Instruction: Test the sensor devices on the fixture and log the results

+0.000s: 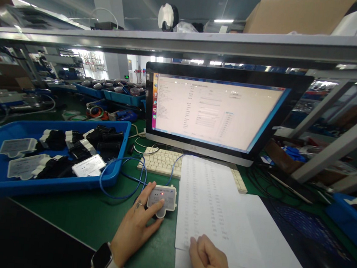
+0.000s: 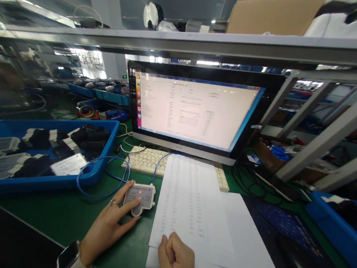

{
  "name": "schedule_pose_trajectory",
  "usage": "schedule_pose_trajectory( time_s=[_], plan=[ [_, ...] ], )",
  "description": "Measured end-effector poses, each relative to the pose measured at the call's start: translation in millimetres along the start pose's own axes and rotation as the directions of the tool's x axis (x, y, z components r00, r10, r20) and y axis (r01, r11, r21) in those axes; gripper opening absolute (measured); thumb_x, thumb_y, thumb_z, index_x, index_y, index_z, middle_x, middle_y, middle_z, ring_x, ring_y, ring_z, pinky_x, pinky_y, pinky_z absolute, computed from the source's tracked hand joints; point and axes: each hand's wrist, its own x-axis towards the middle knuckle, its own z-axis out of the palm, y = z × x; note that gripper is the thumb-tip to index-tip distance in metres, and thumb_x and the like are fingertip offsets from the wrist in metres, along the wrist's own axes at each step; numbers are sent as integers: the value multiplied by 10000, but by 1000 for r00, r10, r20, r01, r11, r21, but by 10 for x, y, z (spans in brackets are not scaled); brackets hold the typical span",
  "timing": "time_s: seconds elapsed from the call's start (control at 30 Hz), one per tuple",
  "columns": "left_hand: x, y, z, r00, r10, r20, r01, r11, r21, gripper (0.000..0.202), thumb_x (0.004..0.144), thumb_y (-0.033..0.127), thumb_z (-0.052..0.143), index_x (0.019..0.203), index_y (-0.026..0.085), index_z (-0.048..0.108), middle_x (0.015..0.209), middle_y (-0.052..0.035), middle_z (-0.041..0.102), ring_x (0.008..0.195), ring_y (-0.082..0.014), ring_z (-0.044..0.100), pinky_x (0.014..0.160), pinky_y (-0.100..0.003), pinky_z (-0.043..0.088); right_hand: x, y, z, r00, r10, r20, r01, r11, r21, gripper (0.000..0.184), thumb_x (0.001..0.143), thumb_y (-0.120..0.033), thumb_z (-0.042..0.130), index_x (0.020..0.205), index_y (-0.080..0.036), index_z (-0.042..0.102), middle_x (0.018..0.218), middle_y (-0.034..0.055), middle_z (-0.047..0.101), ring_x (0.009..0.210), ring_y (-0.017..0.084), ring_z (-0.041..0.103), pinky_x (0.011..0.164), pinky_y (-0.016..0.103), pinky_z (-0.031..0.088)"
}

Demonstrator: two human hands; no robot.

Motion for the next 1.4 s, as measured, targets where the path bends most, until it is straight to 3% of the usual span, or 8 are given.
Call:
schedule_pose_trajectory(
  time_s=[1.4],
  plan=[
    [12, 29, -25, 999, 9, -41, -10, 1000, -5, 320, 815, 141, 560, 1126, 213, 530, 1475, -123, 247, 1323, -306, 324, 989, -460, 444, -4, 61, 7, 1000, -3, 5, 3, 1000, 3, 440, 858, -375, 445, 538, -216, 188, 496, -72, 177, 418, 84, 247, 443, 230, 244]
  ],
)
